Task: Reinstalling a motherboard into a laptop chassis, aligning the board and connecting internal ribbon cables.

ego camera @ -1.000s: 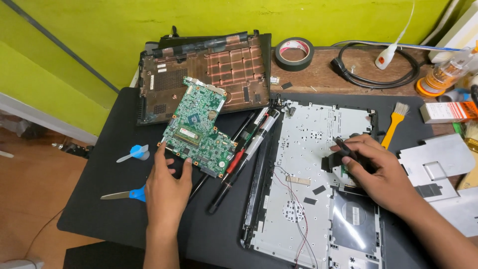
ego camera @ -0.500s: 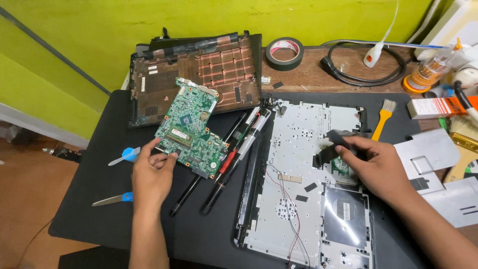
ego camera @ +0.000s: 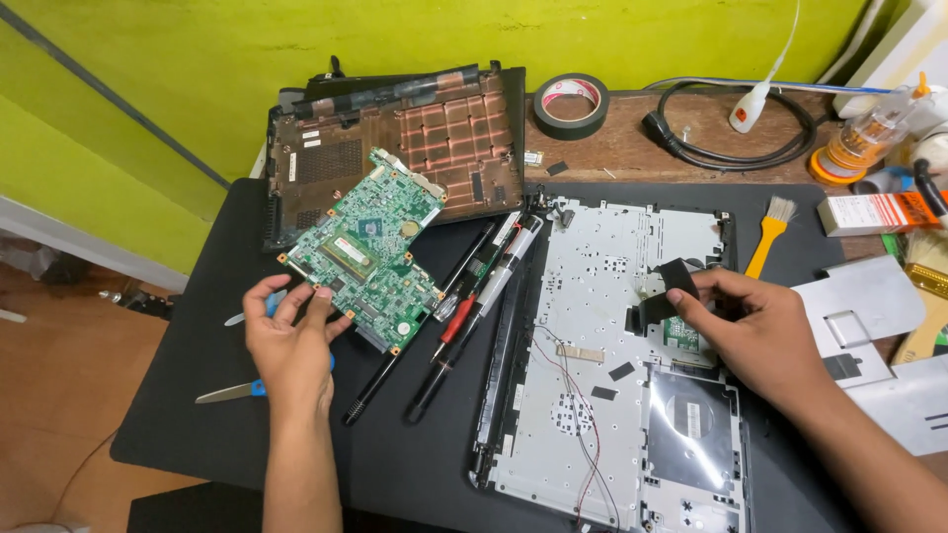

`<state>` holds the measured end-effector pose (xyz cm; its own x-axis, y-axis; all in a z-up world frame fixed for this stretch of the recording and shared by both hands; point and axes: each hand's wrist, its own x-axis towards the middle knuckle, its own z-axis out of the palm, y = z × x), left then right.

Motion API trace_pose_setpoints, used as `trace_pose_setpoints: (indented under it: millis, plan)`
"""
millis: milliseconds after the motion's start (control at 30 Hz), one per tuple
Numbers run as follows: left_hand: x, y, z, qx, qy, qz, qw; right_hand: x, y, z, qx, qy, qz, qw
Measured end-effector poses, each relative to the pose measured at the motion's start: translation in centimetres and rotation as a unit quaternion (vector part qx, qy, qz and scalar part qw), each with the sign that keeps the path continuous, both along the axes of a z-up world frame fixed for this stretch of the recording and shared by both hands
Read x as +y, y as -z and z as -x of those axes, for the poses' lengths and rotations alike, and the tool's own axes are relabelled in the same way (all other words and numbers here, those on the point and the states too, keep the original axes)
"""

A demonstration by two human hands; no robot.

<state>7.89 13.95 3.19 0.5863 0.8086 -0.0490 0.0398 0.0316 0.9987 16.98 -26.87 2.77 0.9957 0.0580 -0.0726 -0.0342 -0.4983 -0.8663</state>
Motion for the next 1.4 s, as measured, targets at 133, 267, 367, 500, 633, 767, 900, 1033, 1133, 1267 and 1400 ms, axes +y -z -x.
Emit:
trace_pose_setpoints:
  millis: [133, 267, 367, 500, 633, 767, 900, 1033, 1133, 1267, 1400]
  plan:
    - [0.7, 1.4, 0.4, -0.056, -0.001, -0.002, 0.998, 0.0, -0.3, 0.0, -0.018, -0.017, 0.006, 1.0]
    - [0.6, 1.3, 1.0, -0.109, -0.012, -0.036, 0.993, 0.0, -0.5, -0.1, -0.007, -0.001, -0.001, 1.0]
    - [-0.3, 0.3, 1.1, -0.146, -0.007, -0.074, 0.987, -0.7, -0.5, -0.7, -0.024, -0.005, -0.026, 0.999]
    - [-2.5, -1.8, -0.8, -0.18, 0.071, -0.123, 0.973, -2.7, -0.6, -1.9, -0.103, -0.015, -0.079, 0.991]
    - [-5.7, -0.8, -6.2, -0.2, 0.132, -0.036, 0.97, -3.5, -0.3, -3.2, -0.125, 0.01, -0.148, 0.981]
    - [-9.6, 1.1, -10.7, -0.139, 0.218, -0.006, 0.966, -3.6, -1.2, -3.9, -0.057, 0.012, -0.16, 0.985]
    - [-12.5, 3.0, -12.2, -0.116, 0.265, -0.028, 0.957, -2.6, -1.4, -3.6, -0.018, 0.034, -0.241, 0.97]
    - [-14.0, 3.2, -11.8, -0.075, 0.287, -0.01, 0.955, -3.8, 0.4, -4.6, 0.002, 0.031, -0.226, 0.974]
    - [-14.4, 2.4, -10.9, -0.051, 0.288, -0.013, 0.956, -4.0, 0.9, -4.7, 0.023, 0.036, -0.211, 0.977]
    - [-14.5, 2.6, -10.6, -0.066, 0.301, -0.043, 0.95, -3.6, 0.7, -4.8, 0.029, 0.039, -0.194, 0.98]
    - [-14.8, 2.8, -10.4, -0.071, 0.302, -0.053, 0.949, -3.7, 1.3, -5.1, 0.031, 0.046, -0.191, 0.98]
